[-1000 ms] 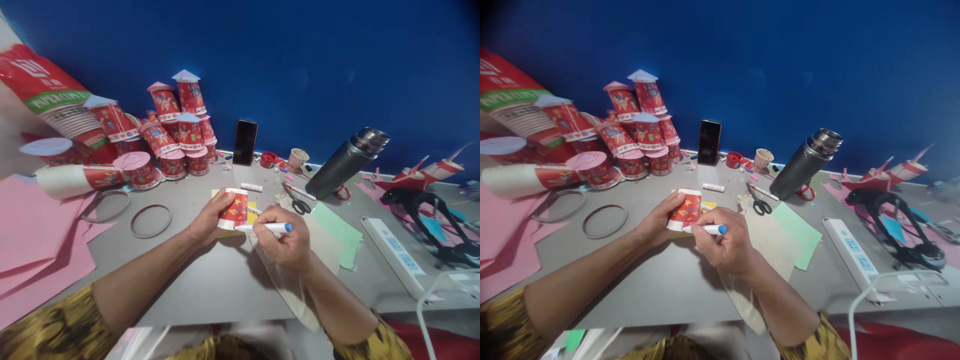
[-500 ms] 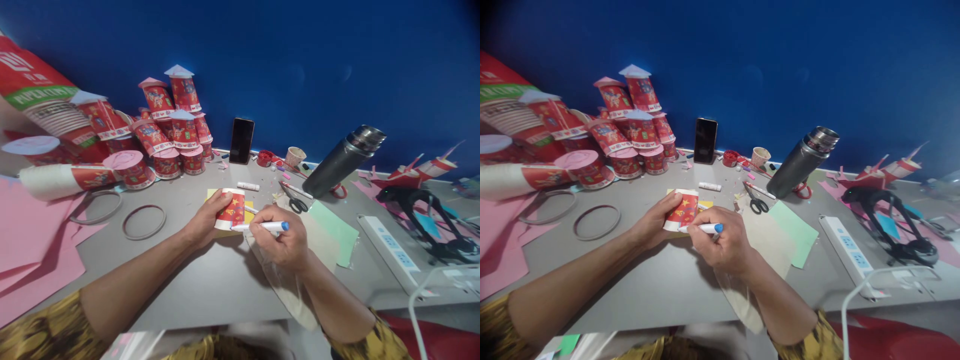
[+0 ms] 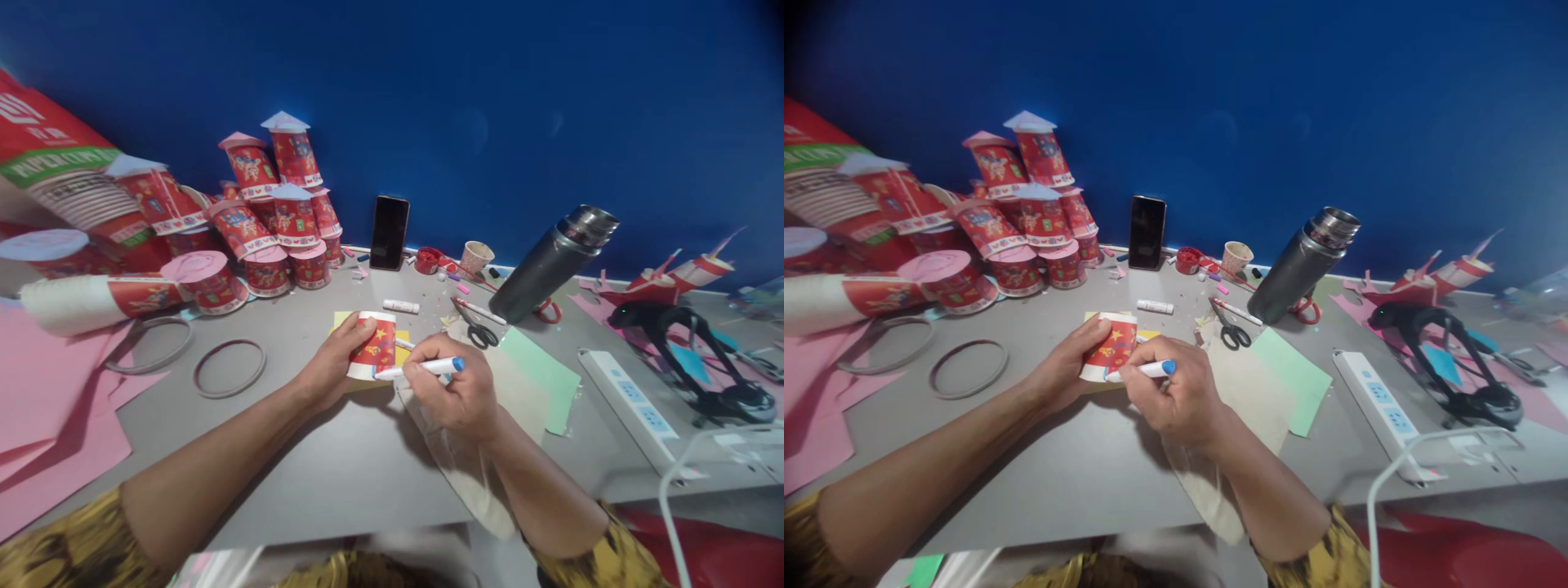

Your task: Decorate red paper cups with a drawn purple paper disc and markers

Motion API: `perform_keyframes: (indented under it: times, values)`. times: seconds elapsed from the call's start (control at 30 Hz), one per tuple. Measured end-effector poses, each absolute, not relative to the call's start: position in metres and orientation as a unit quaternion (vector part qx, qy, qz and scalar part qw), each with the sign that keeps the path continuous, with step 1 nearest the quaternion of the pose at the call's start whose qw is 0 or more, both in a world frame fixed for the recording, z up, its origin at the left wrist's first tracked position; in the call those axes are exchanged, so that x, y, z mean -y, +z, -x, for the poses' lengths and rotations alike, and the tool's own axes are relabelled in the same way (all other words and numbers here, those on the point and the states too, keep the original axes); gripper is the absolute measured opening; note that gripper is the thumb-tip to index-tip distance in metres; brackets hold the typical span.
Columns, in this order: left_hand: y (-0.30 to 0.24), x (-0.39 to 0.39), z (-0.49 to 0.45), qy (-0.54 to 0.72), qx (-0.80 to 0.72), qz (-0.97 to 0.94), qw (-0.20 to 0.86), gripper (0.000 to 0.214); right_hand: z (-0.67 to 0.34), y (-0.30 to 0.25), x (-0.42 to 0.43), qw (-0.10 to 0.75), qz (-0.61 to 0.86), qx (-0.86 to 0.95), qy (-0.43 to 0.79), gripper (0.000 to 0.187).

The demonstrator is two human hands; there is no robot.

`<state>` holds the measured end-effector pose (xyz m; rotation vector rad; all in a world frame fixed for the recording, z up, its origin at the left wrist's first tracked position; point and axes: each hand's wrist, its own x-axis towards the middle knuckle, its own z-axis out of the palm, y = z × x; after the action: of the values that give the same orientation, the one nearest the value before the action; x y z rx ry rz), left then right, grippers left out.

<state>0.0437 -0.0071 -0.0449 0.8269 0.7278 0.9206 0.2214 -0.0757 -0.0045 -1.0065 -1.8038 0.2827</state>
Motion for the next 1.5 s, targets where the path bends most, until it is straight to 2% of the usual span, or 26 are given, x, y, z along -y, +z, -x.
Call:
perform_keyframes:
  times: [0.3,0.47,1.17,1.37,1.5]
  values:
    - [-0.0479,0.0064,-0.0437,0.424,-0.327,-0.373,0.758,0.043,-0.2197,-0.0047,0.076,0.569,0.449,0.685,0.073,0.011]
    - [-0.0484,0.0057,-0.0427,0.418,-0.316,-0.379,0.763,0.041,-0.2206,-0.0037,0.0765,0.547,0.423,0.715,0.103,0.012]
    - [-0.0468,0.0069,-0.0421,0.402,-0.346,-0.398,0.749,0.055,-0.2179,-0.0061,0.0741,0.564,0.409,0.715,0.058,0.01]
    - [-0.046,0.0075,-0.0421,0.405,-0.346,-0.375,0.759,0.052,-0.2194,-0.003,0.0753,0.581,0.453,0.675,0.04,0.011]
    - [-0.0486,0.0071,-0.0411,0.406,-0.328,-0.378,0.765,0.047,-0.2175,-0.004,0.0754,0.58,0.43,0.691,0.048,0.01]
